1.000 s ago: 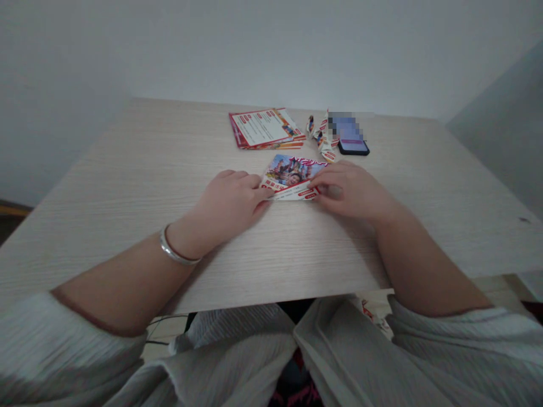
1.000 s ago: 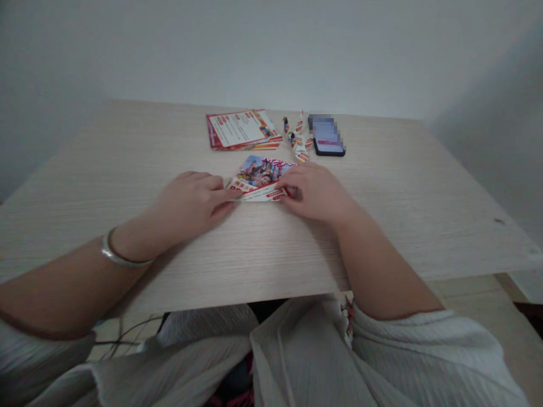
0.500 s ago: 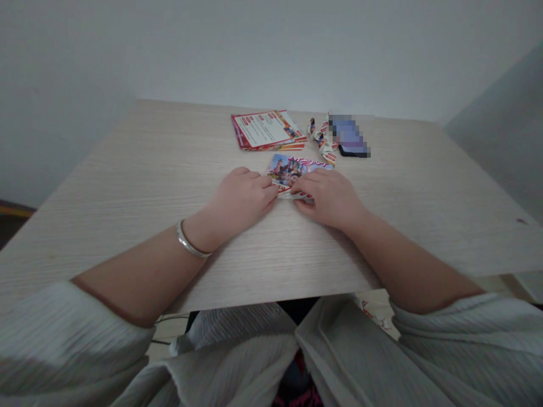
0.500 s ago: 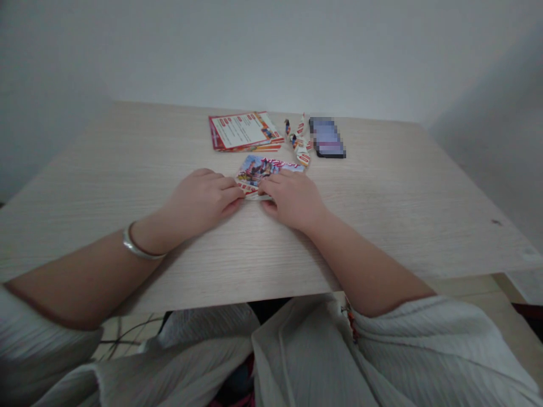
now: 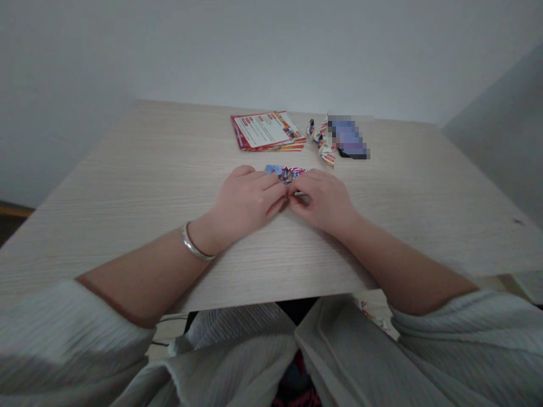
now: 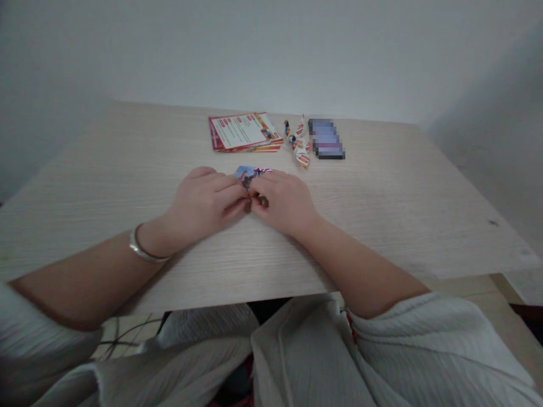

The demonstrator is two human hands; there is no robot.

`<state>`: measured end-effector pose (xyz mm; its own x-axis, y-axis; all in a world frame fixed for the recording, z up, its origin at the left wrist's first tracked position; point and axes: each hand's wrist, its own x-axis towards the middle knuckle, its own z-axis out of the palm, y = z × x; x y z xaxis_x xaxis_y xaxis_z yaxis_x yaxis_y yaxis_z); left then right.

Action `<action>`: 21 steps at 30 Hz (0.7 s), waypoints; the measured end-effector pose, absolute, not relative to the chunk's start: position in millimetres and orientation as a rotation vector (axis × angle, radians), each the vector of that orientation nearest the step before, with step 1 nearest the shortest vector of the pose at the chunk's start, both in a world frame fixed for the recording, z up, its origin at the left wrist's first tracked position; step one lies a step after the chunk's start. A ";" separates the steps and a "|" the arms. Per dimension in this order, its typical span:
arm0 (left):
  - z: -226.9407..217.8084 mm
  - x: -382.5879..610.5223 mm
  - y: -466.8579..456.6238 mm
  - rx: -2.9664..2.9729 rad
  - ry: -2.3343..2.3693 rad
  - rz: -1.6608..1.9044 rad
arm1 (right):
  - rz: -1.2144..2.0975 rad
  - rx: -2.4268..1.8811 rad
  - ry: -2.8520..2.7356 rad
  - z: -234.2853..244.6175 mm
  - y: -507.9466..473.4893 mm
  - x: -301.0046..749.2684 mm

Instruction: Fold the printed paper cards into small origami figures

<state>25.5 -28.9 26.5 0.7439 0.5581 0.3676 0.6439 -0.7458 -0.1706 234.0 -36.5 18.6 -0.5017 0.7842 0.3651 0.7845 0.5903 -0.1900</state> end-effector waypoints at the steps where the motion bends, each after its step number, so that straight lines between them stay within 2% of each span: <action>1: 27.4 25.2 -29.8 -2.658 -0.932 -0.422 | 0.011 -1.256 -2.403 18.6 -36.3 234.0; 21: 32.1 7.1 -20.3 -2.645 -1.239 -0.509 | -0.010 -1.552 -2.151 23.0 -22.3 278.4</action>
